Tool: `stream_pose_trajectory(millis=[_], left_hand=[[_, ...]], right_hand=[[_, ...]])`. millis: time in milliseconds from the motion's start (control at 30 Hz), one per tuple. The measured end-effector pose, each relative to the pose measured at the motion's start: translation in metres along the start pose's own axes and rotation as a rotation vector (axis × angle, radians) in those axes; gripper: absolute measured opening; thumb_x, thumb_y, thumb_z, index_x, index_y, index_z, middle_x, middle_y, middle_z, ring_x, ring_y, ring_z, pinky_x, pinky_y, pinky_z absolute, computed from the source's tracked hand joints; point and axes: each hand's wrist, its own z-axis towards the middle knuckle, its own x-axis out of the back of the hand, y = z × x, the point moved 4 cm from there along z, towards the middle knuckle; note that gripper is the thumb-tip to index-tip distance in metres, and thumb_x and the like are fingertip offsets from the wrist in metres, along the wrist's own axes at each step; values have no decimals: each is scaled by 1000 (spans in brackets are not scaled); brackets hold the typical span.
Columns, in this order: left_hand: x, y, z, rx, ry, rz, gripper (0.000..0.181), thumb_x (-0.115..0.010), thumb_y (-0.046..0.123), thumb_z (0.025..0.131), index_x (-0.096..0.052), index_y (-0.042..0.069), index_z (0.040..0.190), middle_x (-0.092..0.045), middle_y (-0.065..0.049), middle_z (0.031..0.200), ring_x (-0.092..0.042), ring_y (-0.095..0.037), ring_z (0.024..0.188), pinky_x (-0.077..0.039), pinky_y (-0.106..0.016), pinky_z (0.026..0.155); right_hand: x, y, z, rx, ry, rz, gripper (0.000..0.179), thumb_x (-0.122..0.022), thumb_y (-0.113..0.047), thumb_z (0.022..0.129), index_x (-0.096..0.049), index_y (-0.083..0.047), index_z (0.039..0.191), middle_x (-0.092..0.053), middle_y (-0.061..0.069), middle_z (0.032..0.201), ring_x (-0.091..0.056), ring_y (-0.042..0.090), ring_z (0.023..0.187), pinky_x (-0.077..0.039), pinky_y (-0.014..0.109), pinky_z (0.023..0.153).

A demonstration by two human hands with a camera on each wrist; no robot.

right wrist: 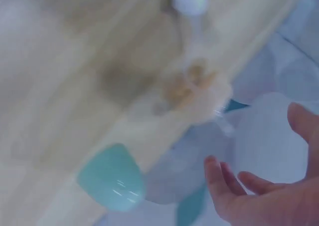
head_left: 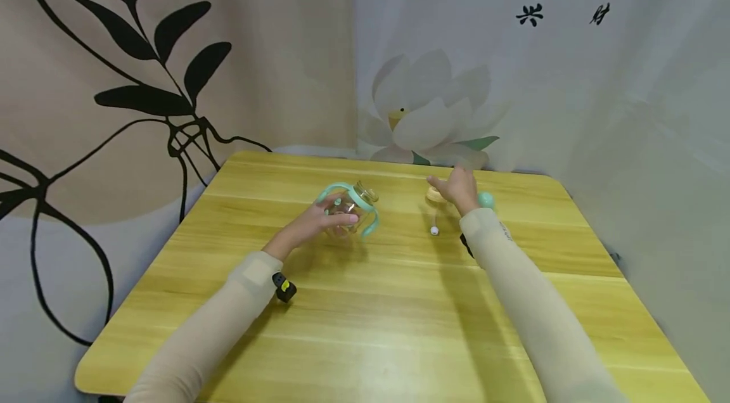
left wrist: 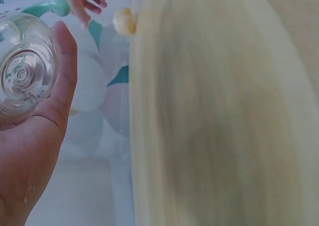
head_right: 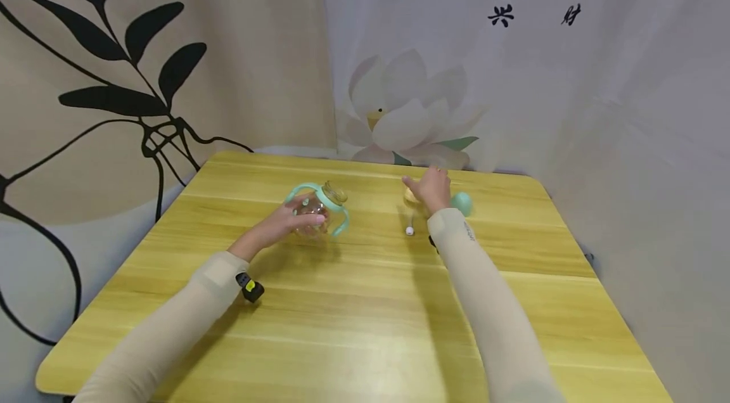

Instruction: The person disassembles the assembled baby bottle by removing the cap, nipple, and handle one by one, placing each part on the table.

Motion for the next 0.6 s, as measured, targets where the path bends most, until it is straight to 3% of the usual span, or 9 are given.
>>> stream_pose_trajectory(millis=[133,267,367,467,600], left_hand=[[6,9,4,-20,11,14,46,-66,38,101,-57,23,143,-63,-23,138,-66,-34,121,-63,-49,88],[11,24,9,-56,60,15,45,-69,39,100,-59,26,143,-66,-15,136,-67,-32,120,-64,-49,87],[12,35,17,-104,101,-12,44,-69,38,101,-61,23,142,-66,-13,136,-68,-33,118,-64,-50,87],[11,44,23,-137,133,-42,45,-67,37,102,-61,20,144,-66,-15,137,-69,-34,115,-64,-49,86],[7,52,27,-152,159,-67,48,-65,36,102,-59,16,145,-67,-17,137,-70,-33,113,-64,-46,87]], right_hand=[[14,-23,-9,155,-93,86,72,-58,-44,109,-38,7,157,-47,31,153,-49,48,138,-45,60,114],[15,-56,-34,423,-331,246,52,-52,-37,113,-54,3,146,-66,24,126,-63,41,116,-54,54,102],[10,-77,-55,574,-483,301,45,-53,-30,113,-57,1,146,-70,15,108,-68,32,100,-58,53,97],[4,-89,-69,631,-523,326,45,-58,-25,111,-55,2,147,-71,8,98,-68,22,89,-59,55,93],[-6,-96,-76,654,-484,420,37,-58,-18,111,-59,5,140,-69,10,90,-65,22,81,-60,47,84]])
